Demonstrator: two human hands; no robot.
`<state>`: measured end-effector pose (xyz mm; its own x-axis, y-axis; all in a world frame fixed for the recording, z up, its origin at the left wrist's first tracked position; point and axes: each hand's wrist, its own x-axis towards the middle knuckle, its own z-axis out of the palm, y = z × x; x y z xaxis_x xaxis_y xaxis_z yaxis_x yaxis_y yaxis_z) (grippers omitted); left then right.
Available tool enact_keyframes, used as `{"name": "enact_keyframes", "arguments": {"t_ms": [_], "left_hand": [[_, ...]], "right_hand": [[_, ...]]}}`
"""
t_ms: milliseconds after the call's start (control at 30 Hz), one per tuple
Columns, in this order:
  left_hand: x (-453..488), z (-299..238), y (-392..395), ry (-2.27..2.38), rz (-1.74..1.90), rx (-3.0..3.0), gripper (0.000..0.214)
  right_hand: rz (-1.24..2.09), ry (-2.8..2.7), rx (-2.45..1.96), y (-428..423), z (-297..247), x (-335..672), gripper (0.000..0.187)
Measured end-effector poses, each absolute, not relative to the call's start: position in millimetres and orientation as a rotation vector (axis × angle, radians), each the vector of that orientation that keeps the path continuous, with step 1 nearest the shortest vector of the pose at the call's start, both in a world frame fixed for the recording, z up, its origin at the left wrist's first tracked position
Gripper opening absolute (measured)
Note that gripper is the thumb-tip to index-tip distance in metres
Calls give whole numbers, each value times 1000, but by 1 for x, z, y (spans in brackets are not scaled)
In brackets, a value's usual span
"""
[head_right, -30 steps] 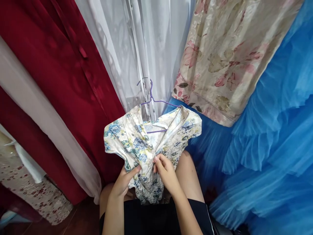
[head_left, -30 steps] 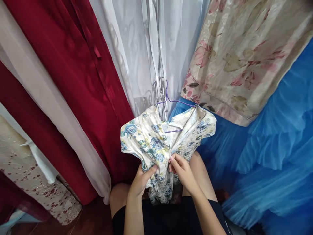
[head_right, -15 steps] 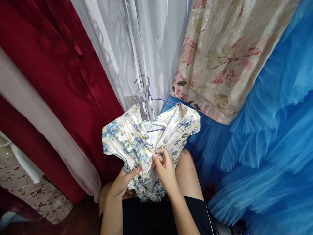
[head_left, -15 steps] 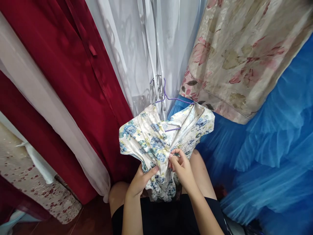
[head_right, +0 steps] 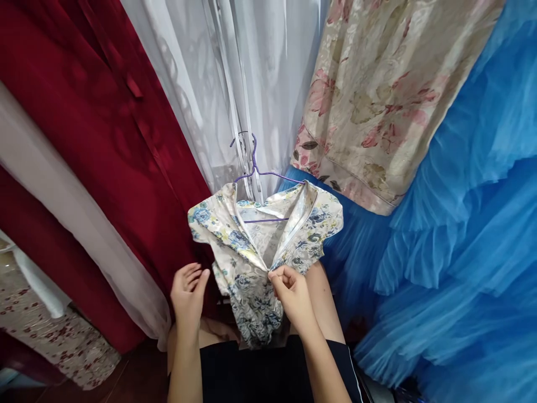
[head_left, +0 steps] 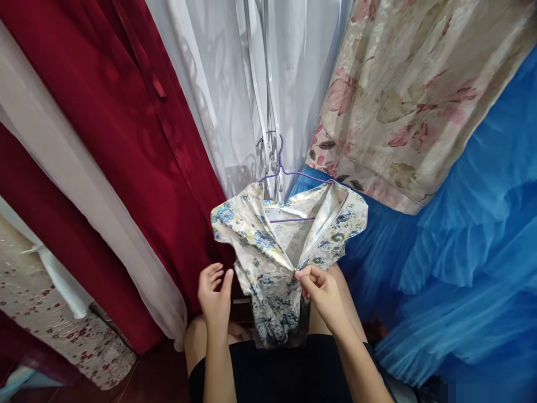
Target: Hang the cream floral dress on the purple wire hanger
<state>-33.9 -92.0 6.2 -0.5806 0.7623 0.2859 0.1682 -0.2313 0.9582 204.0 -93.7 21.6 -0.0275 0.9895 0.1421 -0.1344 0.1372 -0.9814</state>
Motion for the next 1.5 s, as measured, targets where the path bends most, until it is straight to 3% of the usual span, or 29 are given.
{"name": "enact_keyframes", "arguments": {"t_ms": [67,267,333,767,933,1133,1267,1367,1500], "left_hand": [[-32,10,-94,1649,1997,1187,35],[33,23,-102,1287,1375,1631,14],[53,18,-101,1305,1392,1673,5],[80,3,-103,1260,1646,1721,5],[79,4,-99,1367,1591,1833,9],[93,-6,-99,1424,1444,1929,13],[93,-10,-101,1328,1335,2016,11],[79,14,-89,1268,1400,2012,5],[59,93,-52,1212,1774,1925,37]], "right_hand": [[1209,-1184,-999,-94,23,203,41],[1301,-1204,-954,-96,23,191,42],[1321,-1213,-948,-97,23,192,41],[1492,-1031,-867,-96,39,195,44],[1386,-1099,-792,-52,87,207,48],[1336,-1143,-708,2,168,209,26],[1335,-1157,-634,4,186,209,26],[1275,-1212,-638,-4,181,211,25],[1121,-1282,-692,-15,178,212,26]]}}
